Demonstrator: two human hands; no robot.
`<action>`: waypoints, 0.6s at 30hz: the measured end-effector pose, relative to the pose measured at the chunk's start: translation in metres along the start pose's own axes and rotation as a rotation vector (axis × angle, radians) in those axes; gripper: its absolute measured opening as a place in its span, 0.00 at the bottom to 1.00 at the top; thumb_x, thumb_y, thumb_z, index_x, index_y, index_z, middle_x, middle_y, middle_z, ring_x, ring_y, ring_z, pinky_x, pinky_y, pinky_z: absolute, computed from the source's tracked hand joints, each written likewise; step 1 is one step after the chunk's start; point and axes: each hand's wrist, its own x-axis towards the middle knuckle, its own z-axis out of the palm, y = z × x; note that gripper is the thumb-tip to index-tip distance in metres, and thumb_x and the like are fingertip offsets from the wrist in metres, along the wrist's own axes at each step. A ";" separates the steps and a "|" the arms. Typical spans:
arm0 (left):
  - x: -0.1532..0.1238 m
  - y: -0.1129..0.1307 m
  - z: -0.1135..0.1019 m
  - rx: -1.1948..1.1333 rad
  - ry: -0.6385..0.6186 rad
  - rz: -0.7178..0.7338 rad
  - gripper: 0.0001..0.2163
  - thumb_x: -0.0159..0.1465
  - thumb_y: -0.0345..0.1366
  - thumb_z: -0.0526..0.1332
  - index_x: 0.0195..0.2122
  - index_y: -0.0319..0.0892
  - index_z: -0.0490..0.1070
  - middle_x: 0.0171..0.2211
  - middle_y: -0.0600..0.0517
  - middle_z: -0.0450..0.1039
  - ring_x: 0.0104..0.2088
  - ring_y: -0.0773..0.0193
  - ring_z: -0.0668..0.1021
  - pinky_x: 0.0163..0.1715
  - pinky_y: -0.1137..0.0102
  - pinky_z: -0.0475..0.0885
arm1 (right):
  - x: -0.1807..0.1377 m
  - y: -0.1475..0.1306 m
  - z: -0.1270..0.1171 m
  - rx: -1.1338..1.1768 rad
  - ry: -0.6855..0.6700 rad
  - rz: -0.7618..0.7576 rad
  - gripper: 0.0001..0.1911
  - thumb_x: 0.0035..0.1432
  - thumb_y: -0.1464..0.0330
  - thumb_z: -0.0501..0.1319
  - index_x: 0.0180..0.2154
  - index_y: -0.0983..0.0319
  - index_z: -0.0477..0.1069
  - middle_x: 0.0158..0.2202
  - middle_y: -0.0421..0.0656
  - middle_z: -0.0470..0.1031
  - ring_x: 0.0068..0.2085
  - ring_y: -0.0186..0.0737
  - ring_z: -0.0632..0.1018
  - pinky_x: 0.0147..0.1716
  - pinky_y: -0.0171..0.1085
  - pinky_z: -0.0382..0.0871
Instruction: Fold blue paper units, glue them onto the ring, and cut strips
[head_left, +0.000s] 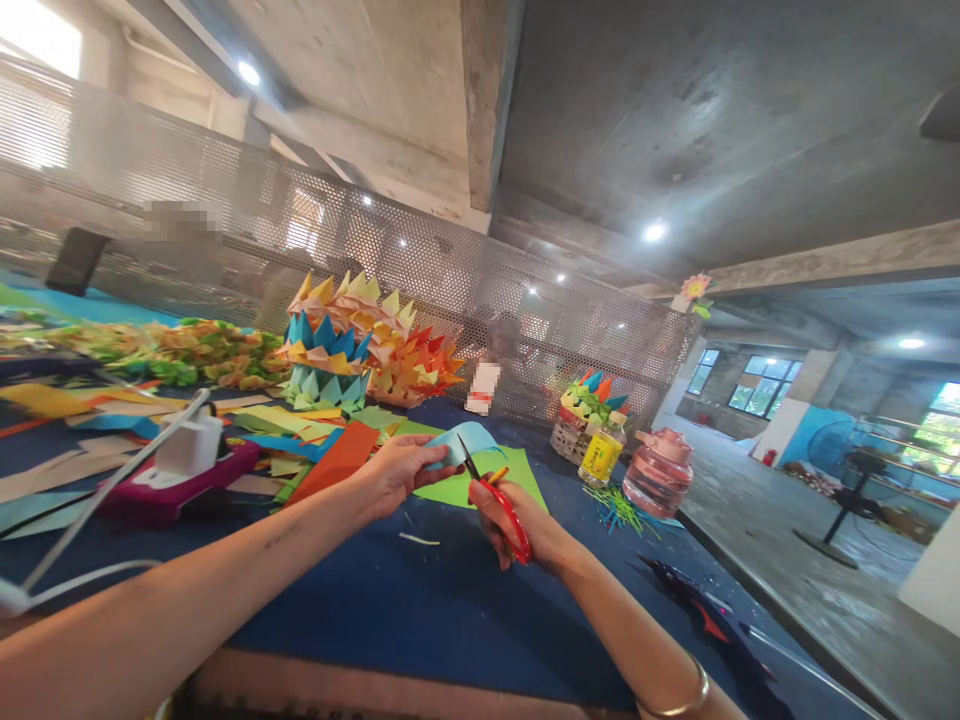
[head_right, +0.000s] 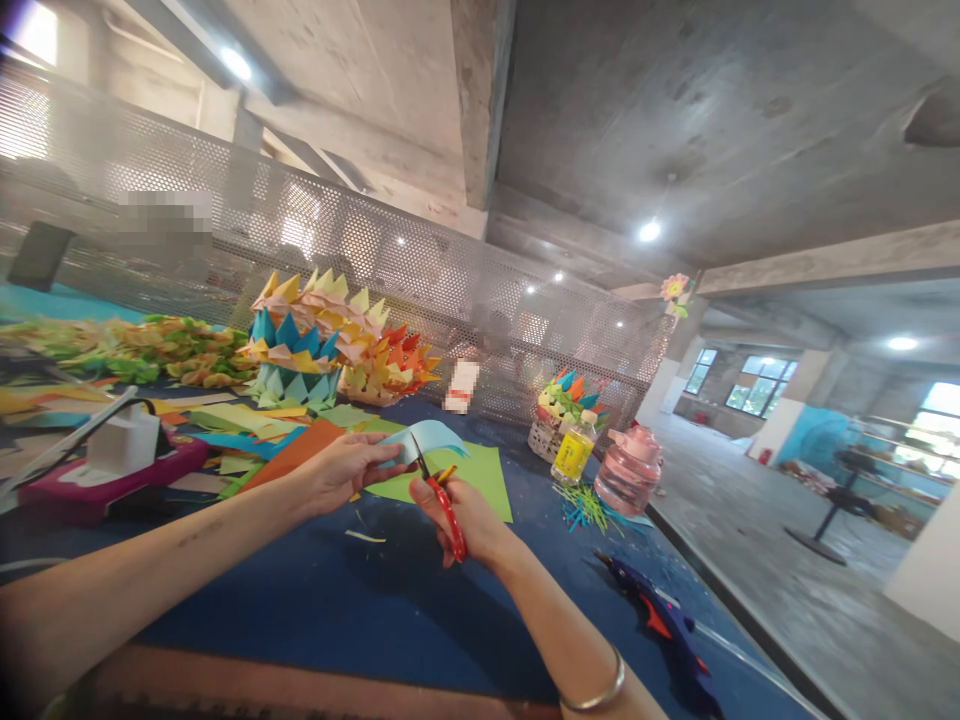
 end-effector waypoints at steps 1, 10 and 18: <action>0.000 0.000 0.000 0.000 0.002 -0.001 0.07 0.55 0.17 0.62 0.24 0.32 0.75 0.25 0.47 0.79 0.24 0.65 0.81 0.28 0.76 0.78 | 0.000 0.001 0.000 -0.007 0.005 0.005 0.31 0.52 0.38 0.49 0.24 0.60 0.58 0.11 0.32 0.61 0.11 0.29 0.66 0.09 0.27 0.59; 0.000 -0.001 -0.001 0.003 -0.008 -0.006 0.05 0.55 0.18 0.63 0.26 0.31 0.75 0.25 0.47 0.79 0.24 0.66 0.81 0.28 0.77 0.78 | 0.004 0.011 0.004 -0.017 0.061 0.031 0.29 0.52 0.38 0.51 0.24 0.58 0.58 0.10 0.34 0.61 0.10 0.31 0.65 0.07 0.30 0.58; 0.003 -0.004 -0.003 0.017 -0.032 -0.007 0.04 0.54 0.20 0.65 0.25 0.32 0.75 0.25 0.48 0.79 0.24 0.65 0.81 0.27 0.77 0.78 | 0.005 0.016 0.005 -0.015 0.074 0.007 0.29 0.53 0.39 0.50 0.26 0.59 0.61 0.10 0.34 0.61 0.10 0.31 0.65 0.07 0.29 0.56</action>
